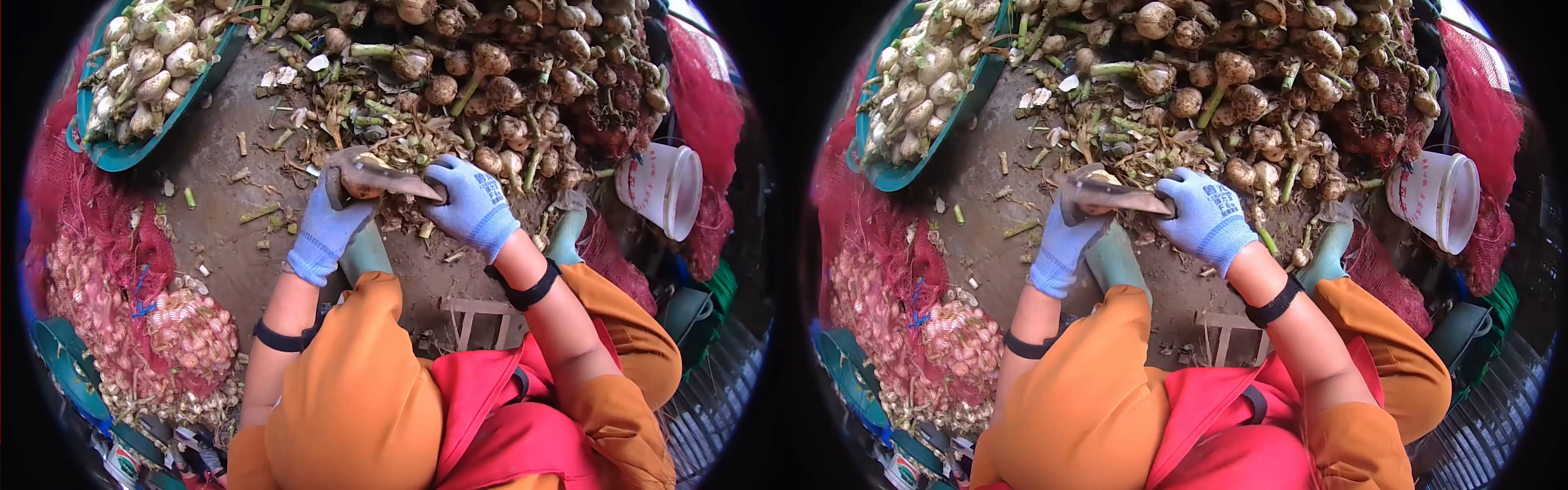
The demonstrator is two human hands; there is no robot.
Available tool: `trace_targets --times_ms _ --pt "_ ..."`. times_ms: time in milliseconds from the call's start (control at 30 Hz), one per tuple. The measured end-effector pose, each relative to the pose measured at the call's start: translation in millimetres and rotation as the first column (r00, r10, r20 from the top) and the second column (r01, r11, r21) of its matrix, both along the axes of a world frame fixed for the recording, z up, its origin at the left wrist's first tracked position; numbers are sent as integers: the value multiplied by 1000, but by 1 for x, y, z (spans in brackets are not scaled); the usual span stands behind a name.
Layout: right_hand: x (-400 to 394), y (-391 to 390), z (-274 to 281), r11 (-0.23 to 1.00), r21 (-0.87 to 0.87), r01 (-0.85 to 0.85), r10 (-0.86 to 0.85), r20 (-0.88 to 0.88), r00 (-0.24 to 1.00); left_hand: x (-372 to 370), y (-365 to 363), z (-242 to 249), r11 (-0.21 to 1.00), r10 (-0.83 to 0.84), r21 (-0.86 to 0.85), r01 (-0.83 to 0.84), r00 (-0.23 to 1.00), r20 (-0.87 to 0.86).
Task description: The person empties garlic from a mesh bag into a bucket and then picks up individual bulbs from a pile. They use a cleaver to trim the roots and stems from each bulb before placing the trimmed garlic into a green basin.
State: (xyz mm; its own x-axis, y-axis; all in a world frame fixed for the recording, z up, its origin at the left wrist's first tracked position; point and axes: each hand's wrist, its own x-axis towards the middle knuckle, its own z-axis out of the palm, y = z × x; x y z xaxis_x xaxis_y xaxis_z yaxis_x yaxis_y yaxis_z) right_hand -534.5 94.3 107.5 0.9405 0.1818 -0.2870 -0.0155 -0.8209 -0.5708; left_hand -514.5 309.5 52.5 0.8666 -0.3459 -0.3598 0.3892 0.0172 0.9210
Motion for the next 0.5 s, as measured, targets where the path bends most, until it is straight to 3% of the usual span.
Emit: trace_targets --times_ms 33,100,167,333,400,433,467,500 --pt "0 -2 2 991 -92 -100 109 91 990 -1 -1 19 999 -36 44 32 996 77" --pt "1 -1 16 979 -105 -176 180 32 983 -2 -3 29 994 -76 88 64 987 142" --pt "-1 5 22 975 -100 -199 203 27 979 -4 0 29 1000 -4 10 3 997 83" --pt "-1 7 15 978 -78 -192 200 116 973 -12 4 27 997 -22 80 6 981 193" --pt "4 4 12 981 -69 -182 189 125 974 -20 16 23 938 -228 328 113 912 340" --pt "5 2 7 983 -54 -177 182 126 975 -20 15 27 935 -230 337 111 912 339" --pt "6 3 2 988 -54 -144 149 93 985 -19 10 36 999 -34 36 33 999 30" --pt "7 2 -4 992 -60 -110 114 63 991 -15 5 46 962 70 -227 -149 945 -320"
